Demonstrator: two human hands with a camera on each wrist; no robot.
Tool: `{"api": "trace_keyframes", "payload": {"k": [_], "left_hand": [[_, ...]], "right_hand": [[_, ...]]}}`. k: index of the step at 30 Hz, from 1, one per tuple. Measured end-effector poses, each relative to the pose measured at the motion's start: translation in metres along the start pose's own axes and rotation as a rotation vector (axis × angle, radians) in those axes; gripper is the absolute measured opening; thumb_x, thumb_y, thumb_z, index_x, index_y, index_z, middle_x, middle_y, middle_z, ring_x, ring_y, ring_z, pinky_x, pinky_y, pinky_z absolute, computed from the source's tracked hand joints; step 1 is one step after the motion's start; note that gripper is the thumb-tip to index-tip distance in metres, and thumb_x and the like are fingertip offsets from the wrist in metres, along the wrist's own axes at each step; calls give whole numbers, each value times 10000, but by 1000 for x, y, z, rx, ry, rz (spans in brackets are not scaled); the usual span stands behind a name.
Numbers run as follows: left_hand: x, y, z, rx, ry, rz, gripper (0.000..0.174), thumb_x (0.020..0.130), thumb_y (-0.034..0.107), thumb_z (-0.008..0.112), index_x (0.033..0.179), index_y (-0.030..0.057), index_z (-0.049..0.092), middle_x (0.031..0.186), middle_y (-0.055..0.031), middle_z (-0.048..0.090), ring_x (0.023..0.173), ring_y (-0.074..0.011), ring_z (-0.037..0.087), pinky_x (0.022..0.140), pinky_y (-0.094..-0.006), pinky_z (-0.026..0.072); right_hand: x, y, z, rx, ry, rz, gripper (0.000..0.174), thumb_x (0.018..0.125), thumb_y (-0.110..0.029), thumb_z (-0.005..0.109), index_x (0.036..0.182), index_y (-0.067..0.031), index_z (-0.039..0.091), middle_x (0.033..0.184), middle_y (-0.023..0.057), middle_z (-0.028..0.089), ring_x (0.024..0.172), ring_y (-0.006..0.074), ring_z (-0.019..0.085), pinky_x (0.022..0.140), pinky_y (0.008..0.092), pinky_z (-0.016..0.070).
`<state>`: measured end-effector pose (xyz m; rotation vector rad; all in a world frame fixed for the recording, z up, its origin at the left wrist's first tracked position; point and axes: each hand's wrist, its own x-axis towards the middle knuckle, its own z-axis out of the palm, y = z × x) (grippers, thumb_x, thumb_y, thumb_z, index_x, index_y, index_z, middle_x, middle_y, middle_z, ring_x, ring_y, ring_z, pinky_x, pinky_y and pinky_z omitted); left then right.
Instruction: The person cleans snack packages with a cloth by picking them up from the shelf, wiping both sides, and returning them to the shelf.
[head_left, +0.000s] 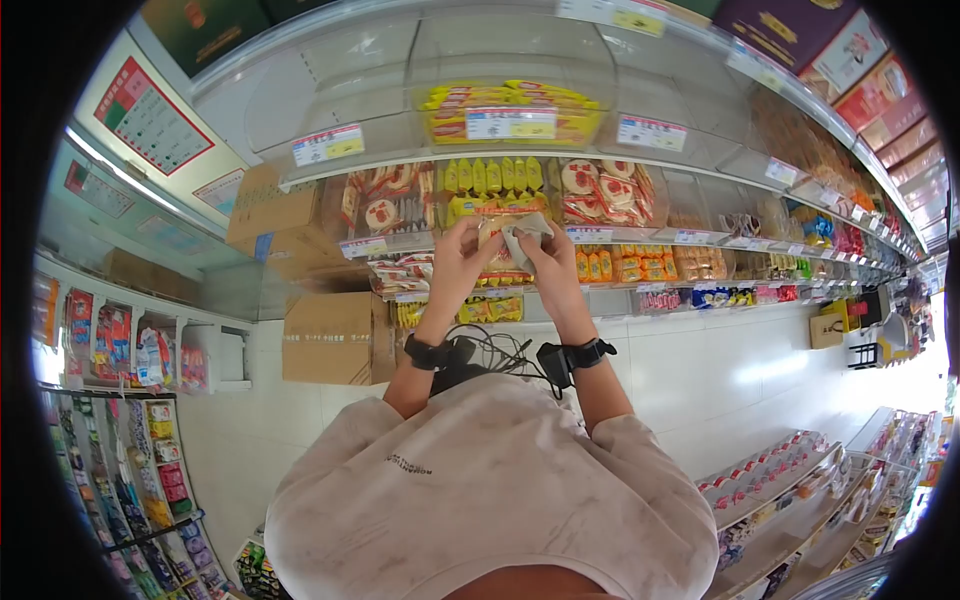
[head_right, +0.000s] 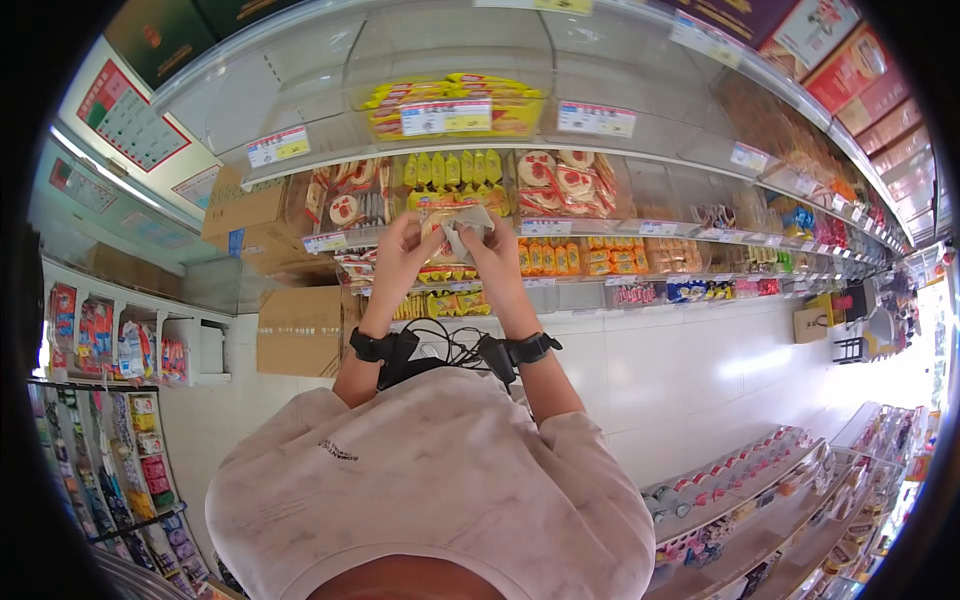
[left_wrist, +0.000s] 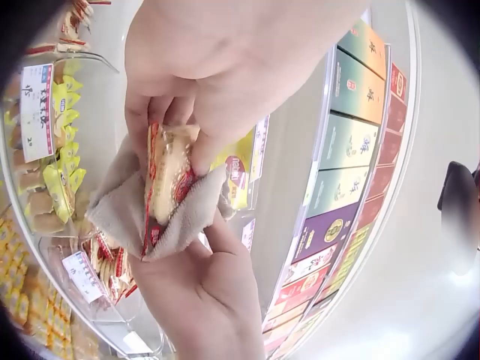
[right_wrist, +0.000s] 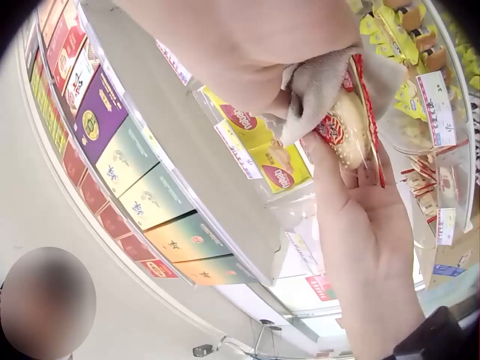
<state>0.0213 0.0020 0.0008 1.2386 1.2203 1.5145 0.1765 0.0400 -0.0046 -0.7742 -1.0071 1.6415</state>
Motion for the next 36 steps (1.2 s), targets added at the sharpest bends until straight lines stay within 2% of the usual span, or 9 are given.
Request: {"api": "trace_keyframes", "payload": {"k": [8,14,18,21,22,24,30,34,36], "left_hand": [[-34,16,59,87,-17,-57,257,923,121,735,1109,-8,613,930,-68,723,827,-65,636,681,-225,499],[-47,28,70,287,230,60,417,895,98,746,1263,-10,584,1092,-100,643,935,-139,635,767,-295,525],[-43,25,75,618,304,417,337,1000,151,616,1287,-16,559,1089,-106,634,970,-173,610,857,-339,497],[-51,28,74,116,108,62,418,1077,349,466,1286,0,566,1132,-70,616,981,-125,611,888,-306,500],[-54,34,79,101,151,51,536,1092,462,331,1166,8,605,1042,-39,624,875,-124,586,816,-286,487],[-59,45,70,87,101,-53,498,1098,401,350,1143,-29,597,988,-80,618,889,-148,545,830,-309,464],[-70,63,28,375,-45,-49,494,1105,360,343,871,-47,498,775,-98,511,738,-172,418,703,-359,414],[-64,66,20,396,125,197,523,1099,368,361,779,-42,420,646,-85,450,642,-179,360,611,-373,359],[-54,71,9,513,154,269,490,1088,342,405,789,-45,442,643,-101,443,629,-188,350,603,-372,357]], "right_hand": [[-21,-2,-50,140,118,-29,237,1003,-160,602,1185,-12,635,971,22,679,824,73,628,688,254,529],[-41,-11,-50,520,100,73,293,1048,-174,528,1288,-14,582,1143,45,661,1014,99,622,859,265,503],[-54,-33,-32,261,-90,-176,382,1033,-131,502,1391,3,503,1388,111,558,1267,182,530,1058,317,412],[-64,-44,-9,-122,-222,-370,447,1012,-105,484,1438,24,451,1495,161,470,1387,246,439,1146,354,324],[-65,-42,0,-281,-195,-452,464,1005,-103,480,1447,31,437,1513,174,450,1410,261,414,1159,359,302],[-64,-36,12,-470,-131,-554,466,996,-122,484,1426,51,442,1469,194,474,1391,299,428,1158,367,296],[-29,-13,4,-331,-92,76,389,1046,-230,437,1347,7,503,1220,112,605,1148,249,596,1024,368,449],[-29,-5,7,464,-173,283,460,1063,-359,436,1388,-35,455,1239,75,609,1064,166,629,946,333,510],[-47,-20,20,475,-124,292,434,1045,-357,495,1328,-29,515,1215,80,625,1048,158,638,918,319,513]]}}
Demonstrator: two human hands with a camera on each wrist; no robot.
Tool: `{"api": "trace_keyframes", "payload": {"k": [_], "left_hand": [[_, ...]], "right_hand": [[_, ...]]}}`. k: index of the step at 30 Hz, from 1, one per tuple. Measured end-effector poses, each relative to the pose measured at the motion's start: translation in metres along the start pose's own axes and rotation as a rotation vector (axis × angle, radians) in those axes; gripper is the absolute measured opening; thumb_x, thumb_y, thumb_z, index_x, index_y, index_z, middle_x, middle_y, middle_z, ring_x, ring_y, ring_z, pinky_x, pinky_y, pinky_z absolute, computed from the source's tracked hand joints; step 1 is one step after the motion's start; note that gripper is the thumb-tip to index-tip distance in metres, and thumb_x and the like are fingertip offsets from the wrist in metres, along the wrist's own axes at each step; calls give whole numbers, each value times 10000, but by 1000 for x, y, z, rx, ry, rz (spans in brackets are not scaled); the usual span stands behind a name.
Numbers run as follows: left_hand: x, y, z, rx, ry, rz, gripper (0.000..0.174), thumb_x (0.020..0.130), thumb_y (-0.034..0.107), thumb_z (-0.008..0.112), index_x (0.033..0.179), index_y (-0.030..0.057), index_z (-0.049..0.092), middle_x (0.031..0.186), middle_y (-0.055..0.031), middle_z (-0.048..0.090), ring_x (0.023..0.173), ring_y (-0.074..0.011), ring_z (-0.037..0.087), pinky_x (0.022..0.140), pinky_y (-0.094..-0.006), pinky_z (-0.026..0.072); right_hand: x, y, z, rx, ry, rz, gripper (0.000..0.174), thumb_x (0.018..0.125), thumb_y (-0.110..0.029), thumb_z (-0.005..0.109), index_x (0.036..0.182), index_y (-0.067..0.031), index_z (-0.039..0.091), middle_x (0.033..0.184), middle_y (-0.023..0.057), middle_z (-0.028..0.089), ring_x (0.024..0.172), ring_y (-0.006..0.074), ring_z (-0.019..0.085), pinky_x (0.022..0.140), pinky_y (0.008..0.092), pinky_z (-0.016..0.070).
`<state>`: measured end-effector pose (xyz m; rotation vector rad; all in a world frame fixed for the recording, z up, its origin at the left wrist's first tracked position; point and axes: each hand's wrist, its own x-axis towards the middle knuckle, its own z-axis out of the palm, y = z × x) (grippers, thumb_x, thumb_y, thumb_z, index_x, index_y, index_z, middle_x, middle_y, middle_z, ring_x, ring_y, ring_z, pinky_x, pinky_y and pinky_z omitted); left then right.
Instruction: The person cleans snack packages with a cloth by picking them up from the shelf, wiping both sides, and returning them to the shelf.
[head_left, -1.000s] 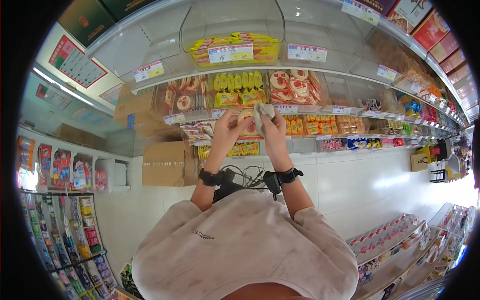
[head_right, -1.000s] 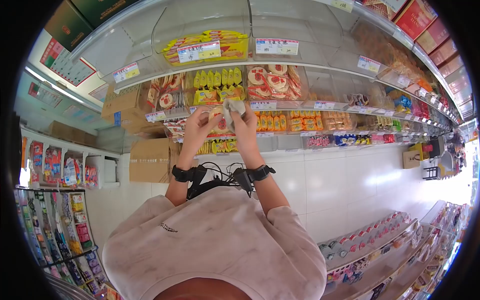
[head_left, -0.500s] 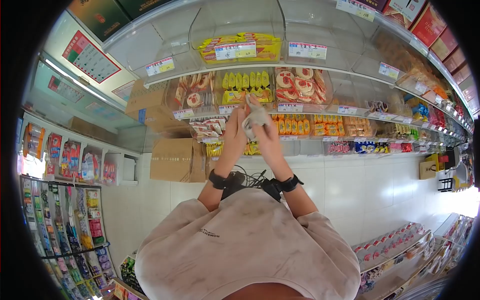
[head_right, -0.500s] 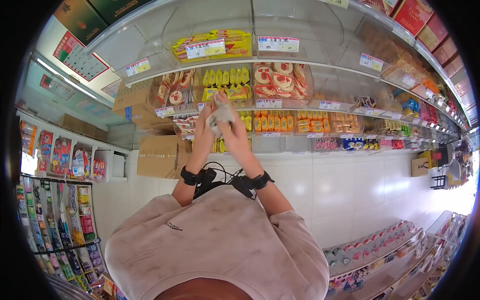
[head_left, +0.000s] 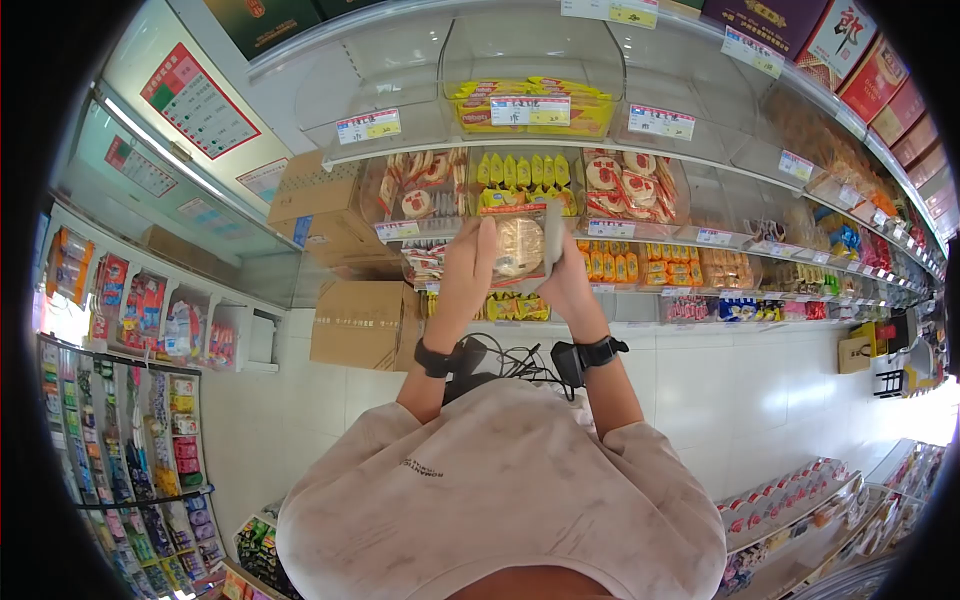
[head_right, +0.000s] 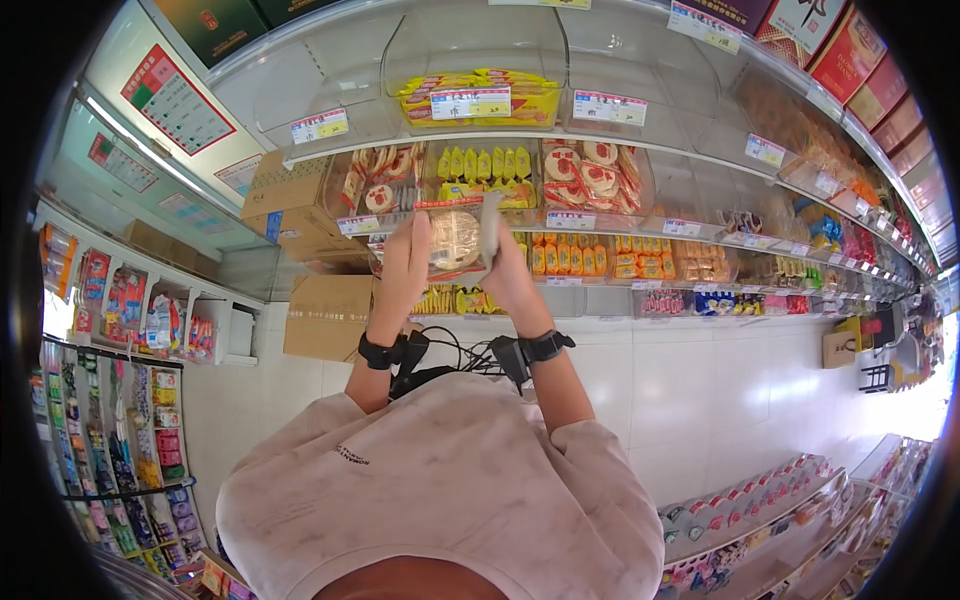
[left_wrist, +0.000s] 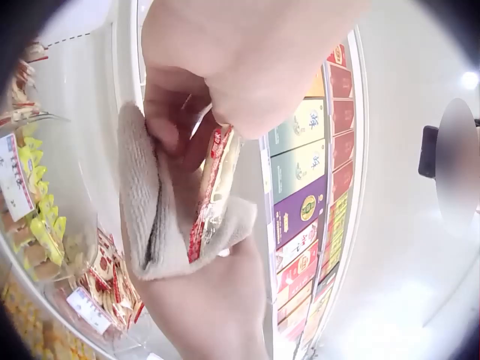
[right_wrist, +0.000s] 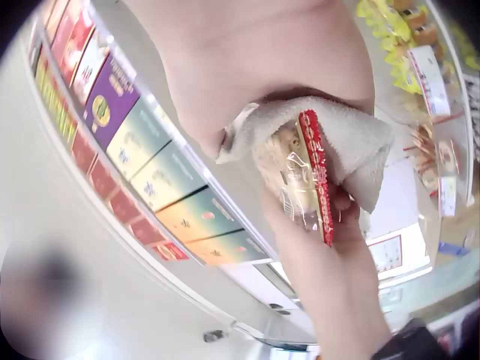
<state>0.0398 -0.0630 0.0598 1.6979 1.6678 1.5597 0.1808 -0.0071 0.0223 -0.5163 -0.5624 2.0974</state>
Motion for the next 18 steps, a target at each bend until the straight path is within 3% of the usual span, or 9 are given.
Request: {"api": "trace_keyframes", "payload": {"k": [1,4,7,10,13,14,16,18], "left_hand": [[3,-2,-5,58,13,32,474,1083,329,427,794,-46,453,642,-109,439,623,-193,345,599,-372,357],[4,-13,-16,178,-98,-121,448,1045,314,510,840,-76,595,723,-216,552,652,-328,532,644,-394,414],[6,-14,-13,237,-140,-207,543,1055,423,473,883,-61,647,761,-187,637,715,-282,621,714,-357,481],[9,-33,-7,-510,-288,-548,637,1053,555,382,1118,-20,648,942,-102,701,902,-210,679,840,-324,524],[7,-19,1,-1095,-152,-733,766,1012,673,317,1327,10,536,1178,-79,658,1105,-225,657,952,-349,524],[6,-41,0,-1139,-241,-692,746,1005,676,343,1381,45,476,1298,-93,594,1174,-197,609,971,-364,508],[2,-45,5,-1089,-154,-792,731,1003,671,362,1364,49,494,1275,-89,603,1190,-191,597,993,-360,492],[-1,-48,10,-1080,-113,-801,698,1007,662,375,1355,69,495,1236,-62,604,1158,-163,586,984,-342,477]], "right_hand": [[-7,-2,9,11,28,0,422,1036,-357,524,1298,-26,546,1202,82,633,1040,154,643,904,312,514],[0,11,-8,-702,114,-164,332,998,-278,621,1195,-12,627,1138,89,662,1045,156,646,890,312,502],[-3,12,-7,-924,216,-400,277,912,-149,711,1146,-7,669,1081,113,685,1021,229,672,865,303,492],[-9,0,9,-1211,56,-851,356,836,-55,707,1186,-14,656,1160,137,677,1099,314,652,955,348,486],[-19,-6,26,-1683,-249,-1007,446,766,-13,691,1210,-43,658,1350,154,597,1289,342,533,1102,432,399],[-23,0,29,-1657,-252,-960,464,771,-17,685,1233,-39,644,1401,152,554,1340,334,478,1132,456,354],[-30,11,34,-1607,-258,-875,501,782,-26,673,1279,-33,615,1504,149,466,1440,319,368,1193,504,264],[-25,15,29,-1663,-272,-872,531,812,-65,663,1332,-21,569,1543,151,412,1460,339,323,1200,494,245]]}}
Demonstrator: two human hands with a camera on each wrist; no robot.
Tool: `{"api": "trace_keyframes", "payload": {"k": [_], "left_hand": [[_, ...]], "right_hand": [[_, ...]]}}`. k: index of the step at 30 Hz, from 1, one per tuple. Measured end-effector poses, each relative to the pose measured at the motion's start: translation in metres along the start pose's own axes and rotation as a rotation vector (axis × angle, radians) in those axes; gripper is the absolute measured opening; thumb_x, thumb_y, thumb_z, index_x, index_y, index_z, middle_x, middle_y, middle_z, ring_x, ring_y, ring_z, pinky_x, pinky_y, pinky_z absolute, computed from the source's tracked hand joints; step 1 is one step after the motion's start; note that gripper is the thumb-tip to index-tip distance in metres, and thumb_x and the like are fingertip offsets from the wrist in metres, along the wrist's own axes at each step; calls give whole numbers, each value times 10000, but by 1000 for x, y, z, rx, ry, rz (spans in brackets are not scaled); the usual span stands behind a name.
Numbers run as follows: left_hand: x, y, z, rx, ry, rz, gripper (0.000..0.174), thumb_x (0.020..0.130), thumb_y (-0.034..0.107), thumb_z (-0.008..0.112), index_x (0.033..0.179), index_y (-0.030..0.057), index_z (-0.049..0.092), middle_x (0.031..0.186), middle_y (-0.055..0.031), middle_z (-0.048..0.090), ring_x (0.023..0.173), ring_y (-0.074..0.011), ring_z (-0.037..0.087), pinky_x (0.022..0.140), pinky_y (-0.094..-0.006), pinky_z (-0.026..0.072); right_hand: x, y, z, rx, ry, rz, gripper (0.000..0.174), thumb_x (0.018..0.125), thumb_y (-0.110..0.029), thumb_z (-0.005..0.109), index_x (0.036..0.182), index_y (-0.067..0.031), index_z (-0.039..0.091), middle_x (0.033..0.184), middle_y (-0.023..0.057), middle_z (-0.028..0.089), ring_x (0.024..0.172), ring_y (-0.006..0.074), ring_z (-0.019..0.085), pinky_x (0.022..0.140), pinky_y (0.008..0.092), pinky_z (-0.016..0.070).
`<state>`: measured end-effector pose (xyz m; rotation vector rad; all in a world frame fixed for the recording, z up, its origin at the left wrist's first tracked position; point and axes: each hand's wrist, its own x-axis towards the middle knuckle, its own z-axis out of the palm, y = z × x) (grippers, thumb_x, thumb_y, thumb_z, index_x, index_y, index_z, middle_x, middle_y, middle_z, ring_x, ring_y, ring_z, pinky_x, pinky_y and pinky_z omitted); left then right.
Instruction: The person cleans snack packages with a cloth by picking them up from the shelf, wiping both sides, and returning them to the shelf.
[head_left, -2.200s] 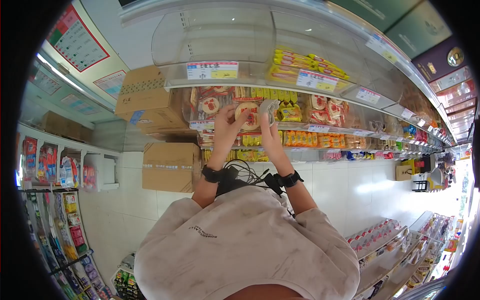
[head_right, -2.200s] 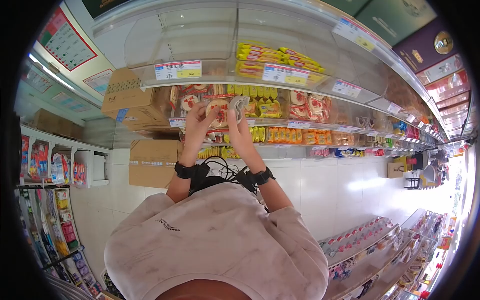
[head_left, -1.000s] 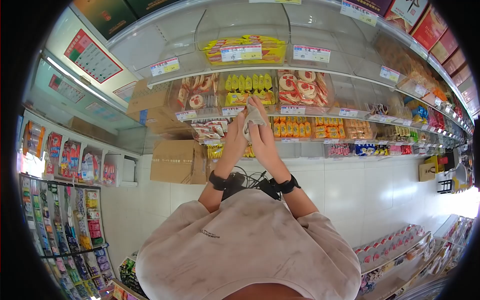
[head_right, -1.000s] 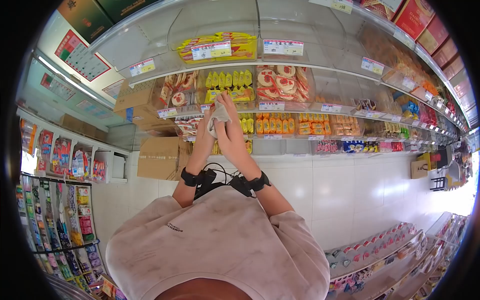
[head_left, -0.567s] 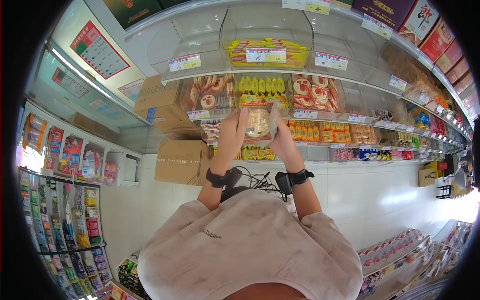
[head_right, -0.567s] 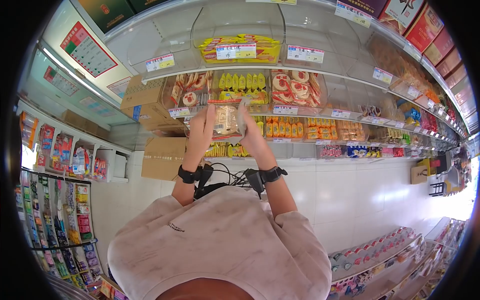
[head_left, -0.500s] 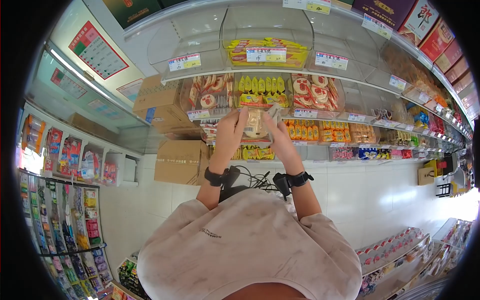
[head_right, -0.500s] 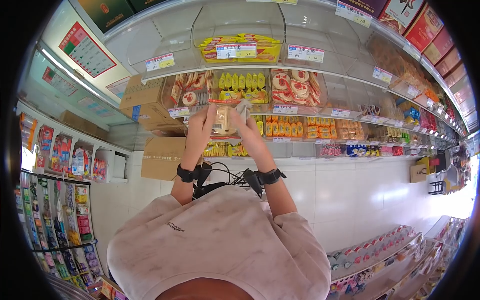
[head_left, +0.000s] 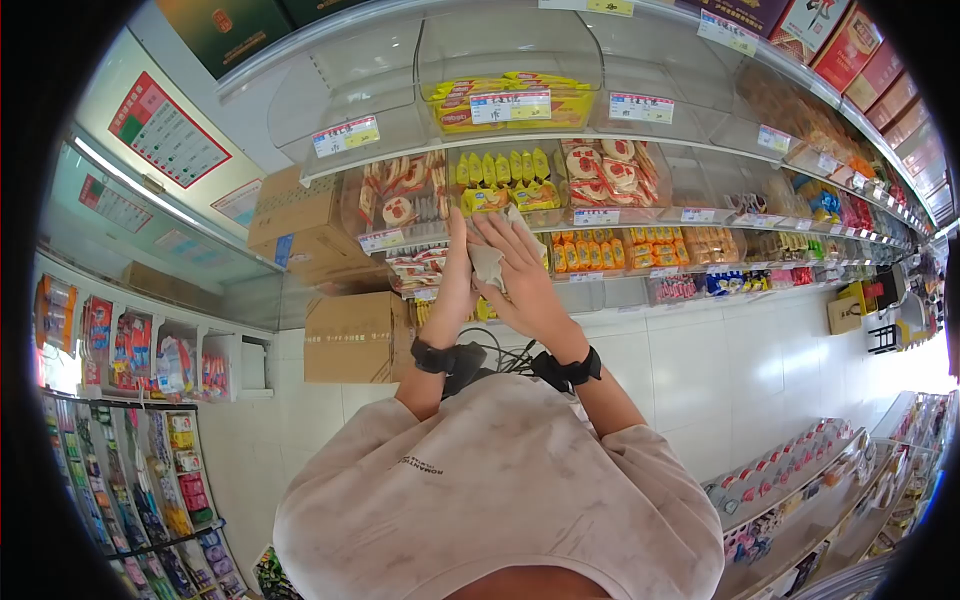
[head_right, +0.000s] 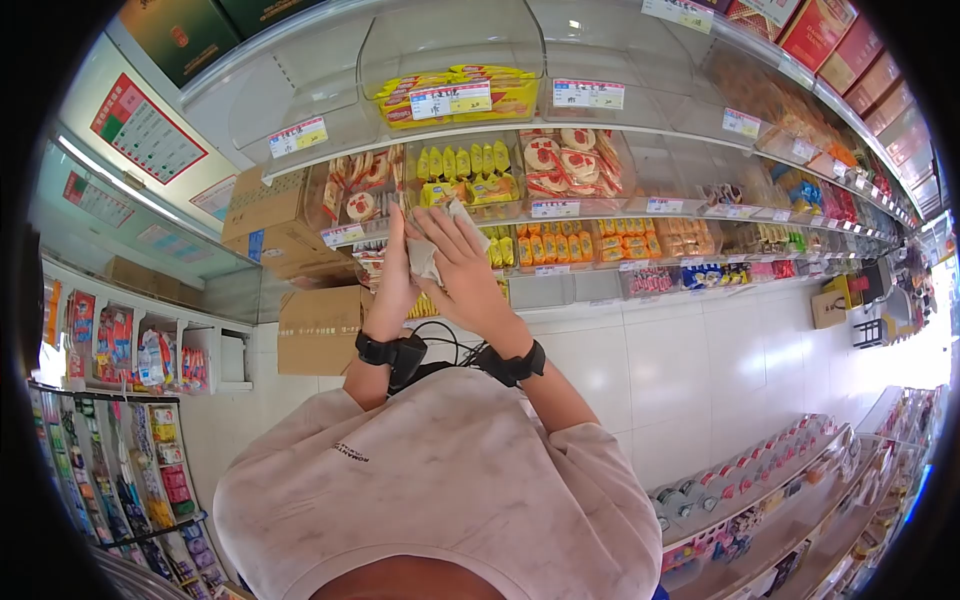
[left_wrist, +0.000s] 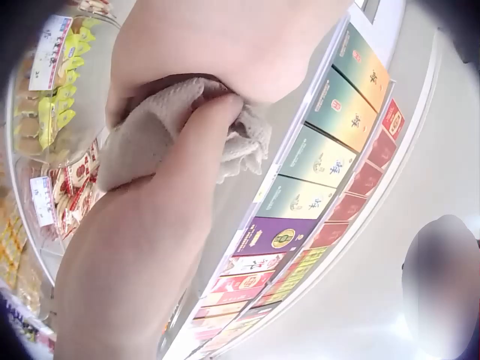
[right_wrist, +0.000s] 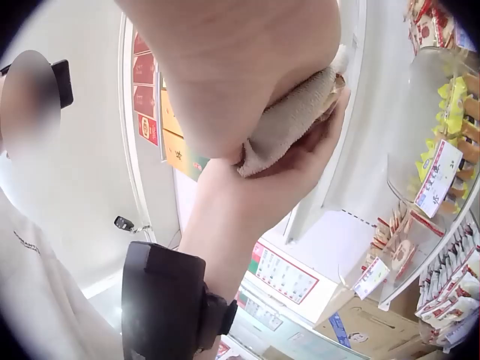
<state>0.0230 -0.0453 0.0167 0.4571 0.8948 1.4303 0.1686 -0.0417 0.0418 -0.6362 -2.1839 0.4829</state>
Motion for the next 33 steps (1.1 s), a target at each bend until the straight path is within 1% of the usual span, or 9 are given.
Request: {"api": "trace_keyframes", "payload": {"k": [5,7,10,14,19,21,28,31,33], "left_hand": [[-2,4,18,26,39,98,587,1040,578,414,1323,75,526,1132,3,603,1008,-84,570,886,-281,461],[0,-3,11,347,-8,172,549,1057,507,429,1320,39,546,1167,-31,605,1077,-105,563,937,-283,444],[-14,6,20,616,-27,239,503,1073,411,445,1336,-4,558,1191,-65,610,1126,-122,549,975,-285,427],[2,8,17,903,-35,781,473,1083,343,445,1359,-23,562,1070,-29,613,915,-71,516,794,-255,430],[-3,12,-4,661,-20,327,377,1041,327,557,1210,4,654,973,-5,638,798,-45,526,685,-236,429],[-14,16,-1,699,77,196,330,1011,321,621,1147,26,678,880,16,632,729,-38,515,636,-228,419],[-13,13,-15,614,12,345,280,960,288,700,1039,20,692,722,72,533,641,-13,406,555,-218,334],[-3,8,-34,698,-84,444,266,940,250,725,1027,2,684,728,69,524,641,-22,398,553,-215,327],[-4,7,-47,758,-161,394,260,929,220,737,1043,-5,675,743,58,518,639,-35,384,553,-217,318]], "right_hand": [[7,1,5,33,104,78,510,899,-172,630,1360,17,518,1539,181,404,1454,373,316,1199,477,238],[9,19,13,134,197,112,471,948,-205,607,1352,23,522,1507,200,430,1433,346,358,1182,456,266],[0,40,27,654,266,528,413,993,-256,594,1286,32,554,1301,152,567,1231,234,505,1048,370,388],[-13,51,13,1022,177,746,343,997,-268,632,1182,20,603,1013,21,643,911,80,561,806,264,469],[-7,37,-5,682,204,540,217,963,-194,687,1062,-4,654,869,-28,634,769,41,524,671,248,457],[-5,44,-1,658,282,633,195,964,-186,684,1019,0,662,850,-20,636,779,42,526,673,247,455],[-13,54,4,571,591,654,190,978,-188,653,1012,-3,676,856,-9,651,768,46,534,673,244,456],[-13,53,-8,851,491,831,267,973,-223,666,1136,-11,674,998,16,676,901,68,582,761,256,491],[-14,45,-3,815,168,737,268,976,-227,654,1118,0,669,967,15,687,818,71,576,700,271,480]]}}
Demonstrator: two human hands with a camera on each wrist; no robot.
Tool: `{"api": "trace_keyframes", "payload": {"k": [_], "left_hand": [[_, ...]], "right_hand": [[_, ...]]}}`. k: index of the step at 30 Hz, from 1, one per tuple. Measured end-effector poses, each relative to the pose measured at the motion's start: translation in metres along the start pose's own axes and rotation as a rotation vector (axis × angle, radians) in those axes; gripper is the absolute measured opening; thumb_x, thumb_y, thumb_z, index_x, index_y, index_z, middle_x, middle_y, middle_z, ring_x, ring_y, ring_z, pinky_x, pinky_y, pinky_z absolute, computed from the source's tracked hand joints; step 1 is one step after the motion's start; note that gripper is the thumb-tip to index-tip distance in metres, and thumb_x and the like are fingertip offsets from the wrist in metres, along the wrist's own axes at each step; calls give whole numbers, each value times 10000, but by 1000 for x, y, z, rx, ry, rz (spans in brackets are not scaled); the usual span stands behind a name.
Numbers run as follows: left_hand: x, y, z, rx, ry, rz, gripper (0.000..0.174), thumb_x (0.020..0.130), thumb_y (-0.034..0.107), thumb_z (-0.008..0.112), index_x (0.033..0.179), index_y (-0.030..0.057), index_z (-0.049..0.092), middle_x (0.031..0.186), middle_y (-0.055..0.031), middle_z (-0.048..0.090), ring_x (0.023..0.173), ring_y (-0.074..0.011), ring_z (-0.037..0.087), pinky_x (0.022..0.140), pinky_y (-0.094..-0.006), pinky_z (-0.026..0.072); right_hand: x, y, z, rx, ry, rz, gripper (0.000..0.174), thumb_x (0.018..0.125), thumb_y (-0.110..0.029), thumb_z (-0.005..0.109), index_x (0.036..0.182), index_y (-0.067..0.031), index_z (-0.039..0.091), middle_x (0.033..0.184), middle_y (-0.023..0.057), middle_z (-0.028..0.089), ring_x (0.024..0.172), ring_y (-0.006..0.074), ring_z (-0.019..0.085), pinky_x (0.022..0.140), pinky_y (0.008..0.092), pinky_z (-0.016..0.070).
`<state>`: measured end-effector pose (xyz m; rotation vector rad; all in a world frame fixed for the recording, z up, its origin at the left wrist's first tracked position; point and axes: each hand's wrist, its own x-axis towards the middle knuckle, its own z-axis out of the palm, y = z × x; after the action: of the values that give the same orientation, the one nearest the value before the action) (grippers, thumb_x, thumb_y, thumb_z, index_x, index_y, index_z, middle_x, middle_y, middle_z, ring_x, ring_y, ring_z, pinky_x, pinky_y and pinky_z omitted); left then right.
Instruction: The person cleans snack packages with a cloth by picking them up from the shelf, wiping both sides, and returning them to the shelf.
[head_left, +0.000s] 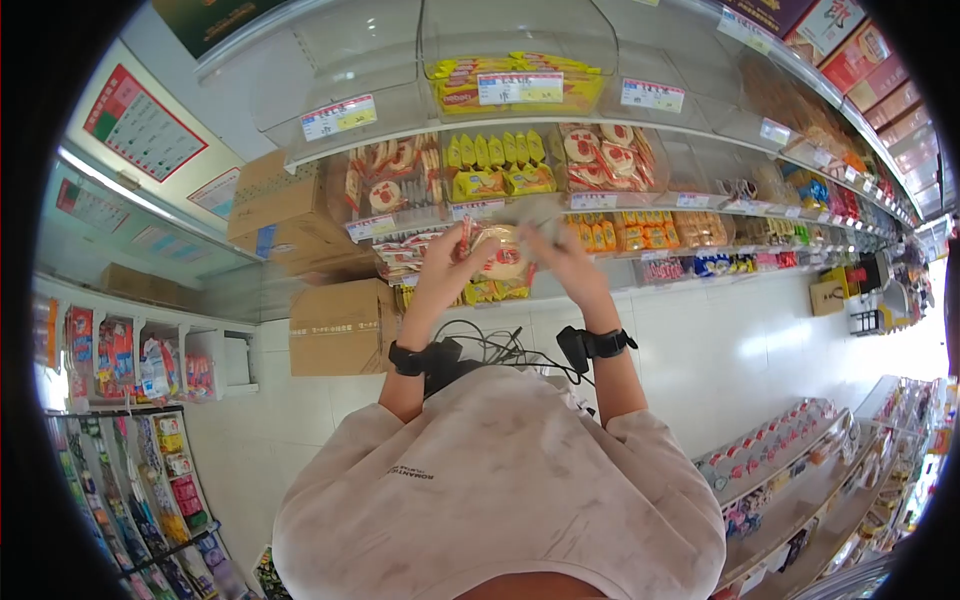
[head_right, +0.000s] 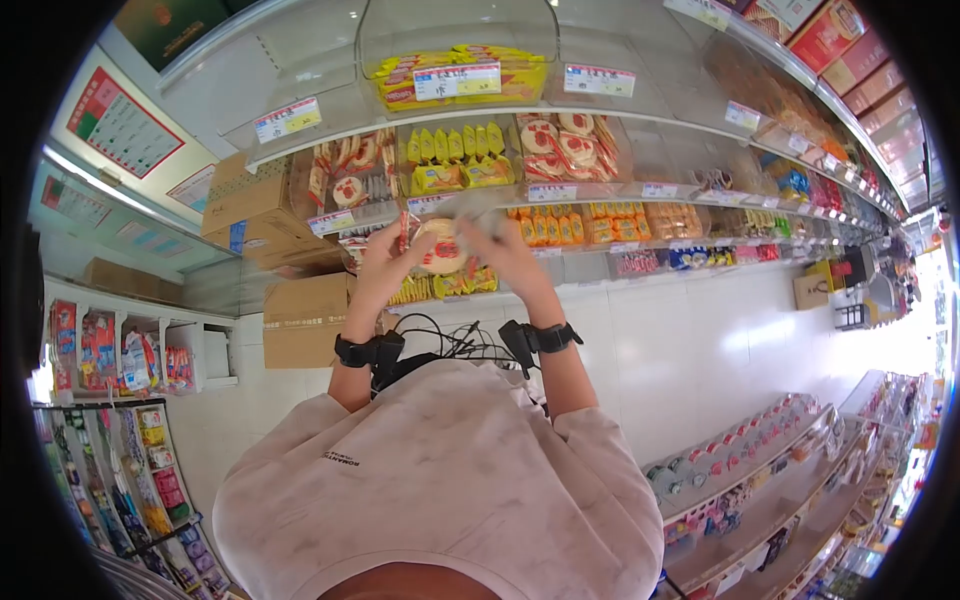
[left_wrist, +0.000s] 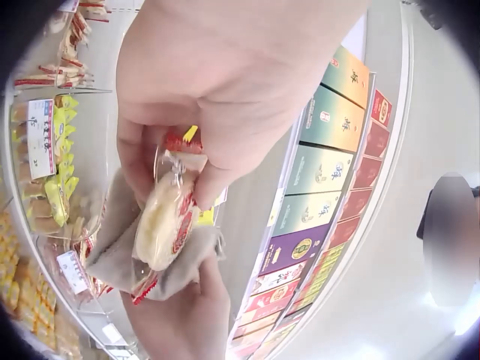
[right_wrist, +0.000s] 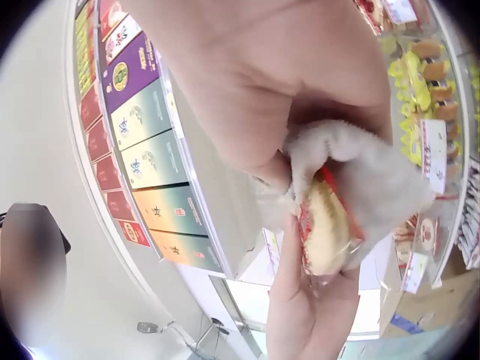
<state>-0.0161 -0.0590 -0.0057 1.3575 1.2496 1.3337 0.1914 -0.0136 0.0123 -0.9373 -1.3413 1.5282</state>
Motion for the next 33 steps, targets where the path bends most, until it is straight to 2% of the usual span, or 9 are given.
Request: {"api": "trace_keyframes", "payload": {"k": [5,13,16,19,23,26,29,32,33], "left_hand": [[-10,17,-19,-249,188,-133,378,866,89,782,1168,-50,604,973,-106,717,877,-117,676,769,-249,549],[-33,14,-43,-418,361,-89,313,915,35,711,1190,-16,570,1100,-97,679,980,-119,640,844,-250,513],[-38,9,-63,-443,321,-81,330,920,15,694,1223,-15,566,1125,-86,667,992,-119,629,850,-259,513],[-42,2,-70,-423,234,-110,395,921,15,693,1287,-13,547,1195,-86,636,1031,-132,616,875,-274,511],[-38,-13,-55,-166,304,-76,487,924,18,692,1370,-3,498,1286,-104,582,1081,-154,602,911,-285,505],[-32,-15,-43,-54,293,-85,516,949,57,672,1416,8,458,1326,-119,552,1107,-163,588,933,-296,497],[-25,-24,-25,-80,226,-78,518,1014,205,598,1461,15,419,1378,-127,520,1144,-169,571,977,-304,470],[-5,-15,-2,-120,163,-106,557,1059,337,466,1497,7,370,1427,-132,488,1216,-184,527,1042,-313,410],[3,-5,7,-132,139,-130,577,1069,371,416,1507,1,351,1443,-134,478,1245,-191,508,1066,-317,387]], "right_hand": [[-3,17,28,-266,-130,-30,286,963,-208,655,1116,33,655,923,50,698,752,109,583,667,304,485],[11,41,78,-248,33,-203,283,966,-206,649,1115,34,651,897,75,701,780,125,591,704,311,489],[22,34,79,58,191,6,284,972,-265,667,1093,-8,670,900,33,689,803,96,582,718,285,479],[18,32,84,203,68,231,284,962,-317,692,1056,-48,682,899,-16,663,795,65,564,694,255,463],[6,37,87,-23,-175,222,260,970,-240,688,1125,-34,662,971,-11,655,853,57,577,727,261,474],[9,42,88,-288,-42,45,254,968,-194,670,1134,-2,655,962,40,671,813,84,590,710,307,491],[13,49,88,-500,82,-331,379,929,-214,690,1159,74,605,921,180,689,786,334,650,720,365,511],[14,25,69,-480,-100,-220,370,943,-170,645,1210,79,583,1010,232,680,891,446,624,796,389,514],[16,22,61,-418,-115,-227,372,953,-173,632,1225,75,575,1038,224,678,912,421,630,815,383,509]]}}
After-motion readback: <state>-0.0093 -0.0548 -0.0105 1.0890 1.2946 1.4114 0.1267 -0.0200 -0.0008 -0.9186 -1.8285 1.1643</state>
